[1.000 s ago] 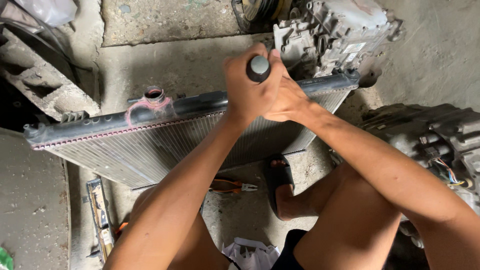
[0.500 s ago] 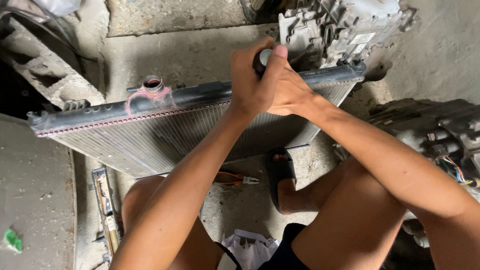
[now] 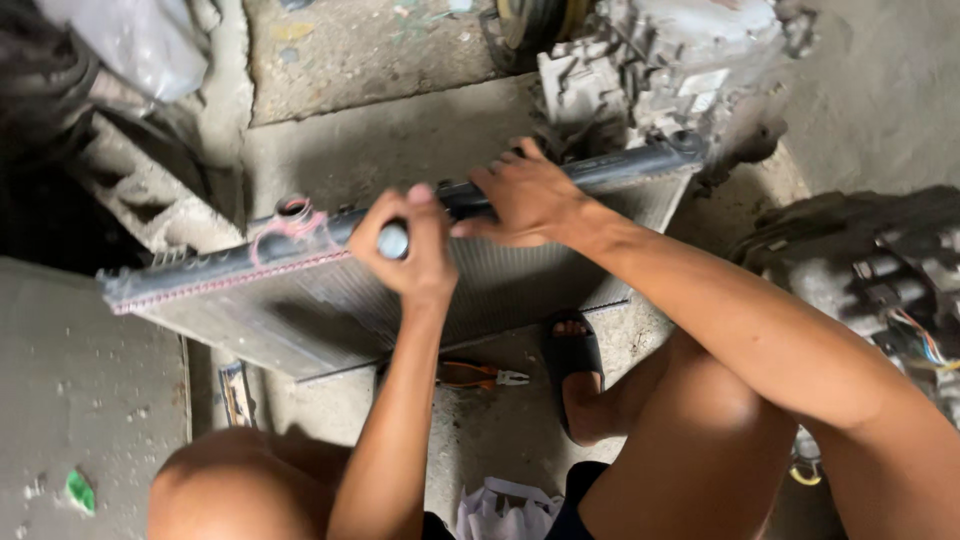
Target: The person uses a screwdriver to pry and separate the top plastic tank from the core of a car radiator. They work along the seam, applying leverage to break the seal and detach the tank.
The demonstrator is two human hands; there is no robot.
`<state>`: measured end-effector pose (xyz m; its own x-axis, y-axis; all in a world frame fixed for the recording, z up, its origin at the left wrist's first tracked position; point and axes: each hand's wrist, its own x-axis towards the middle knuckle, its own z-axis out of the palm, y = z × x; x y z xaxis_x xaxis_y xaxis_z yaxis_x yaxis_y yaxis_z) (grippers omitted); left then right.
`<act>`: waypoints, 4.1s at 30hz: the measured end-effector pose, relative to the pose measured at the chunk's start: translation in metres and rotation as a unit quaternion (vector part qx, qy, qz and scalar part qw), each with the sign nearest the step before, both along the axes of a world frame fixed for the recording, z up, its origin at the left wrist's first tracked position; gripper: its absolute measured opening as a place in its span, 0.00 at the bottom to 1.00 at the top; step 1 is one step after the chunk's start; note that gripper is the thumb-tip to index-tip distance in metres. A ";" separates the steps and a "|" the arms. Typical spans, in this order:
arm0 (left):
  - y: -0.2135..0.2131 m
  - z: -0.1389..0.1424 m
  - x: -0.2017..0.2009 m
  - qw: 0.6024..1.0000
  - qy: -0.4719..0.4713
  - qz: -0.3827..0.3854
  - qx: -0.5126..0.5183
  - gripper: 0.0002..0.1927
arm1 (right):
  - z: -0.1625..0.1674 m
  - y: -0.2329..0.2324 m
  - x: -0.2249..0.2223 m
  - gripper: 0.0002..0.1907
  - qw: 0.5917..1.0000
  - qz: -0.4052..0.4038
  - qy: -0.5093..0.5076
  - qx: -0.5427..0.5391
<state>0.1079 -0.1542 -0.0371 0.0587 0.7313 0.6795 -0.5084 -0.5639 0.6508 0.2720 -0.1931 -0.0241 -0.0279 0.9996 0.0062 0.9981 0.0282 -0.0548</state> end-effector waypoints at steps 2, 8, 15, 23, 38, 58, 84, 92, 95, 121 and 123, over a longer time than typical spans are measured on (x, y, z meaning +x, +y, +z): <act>-0.007 0.001 -0.014 0.999 -0.027 -0.034 -0.024 0.22 | 0.003 0.001 -0.009 0.48 0.999 -0.014 0.002 -0.043; -0.010 0.009 -0.026 0.998 -0.012 -0.067 0.016 0.25 | 0.007 -0.001 -0.021 0.52 0.997 -0.013 -0.005 -0.071; 0.004 0.012 -0.016 0.994 -0.019 -0.099 -0.044 0.23 | 0.001 0.001 -0.026 0.51 0.999 -0.009 -0.036 -0.018; 0.043 0.033 0.003 0.984 -0.020 -0.102 -0.148 0.19 | 0.005 0.007 -0.024 0.45 0.998 0.011 -0.050 0.021; 0.072 0.038 0.032 0.981 0.031 -0.089 -0.171 0.15 | 0.032 0.003 -0.036 0.45 0.995 -0.057 -0.047 -0.066; 0.097 0.047 0.042 0.964 0.061 -0.074 -0.247 0.12 | 0.048 0.006 -0.041 0.42 0.994 -0.086 0.028 -0.058; 0.069 0.037 -0.001 0.957 -0.052 -0.150 -0.244 0.10 | 0.032 -0.002 0.016 0.43 0.955 -0.246 0.138 -0.089; 0.036 0.012 0.017 0.990 0.027 -0.064 -0.121 0.16 | 0.028 -0.010 0.022 0.39 0.935 -0.290 0.135 -0.153; 0.011 0.004 0.022 0.997 0.075 0.023 -0.020 0.15 | 0.025 -0.011 0.024 0.39 0.952 -0.270 0.108 -0.092; 0.050 0.039 0.108 0.987 0.119 0.017 -0.107 0.14 | 0.016 -0.014 0.039 0.37 0.943 -0.308 0.078 -0.100; 0.052 0.039 0.109 0.986 0.124 0.021 -0.110 0.14 | 0.017 -0.014 0.038 0.37 0.943 -0.307 0.077 -0.105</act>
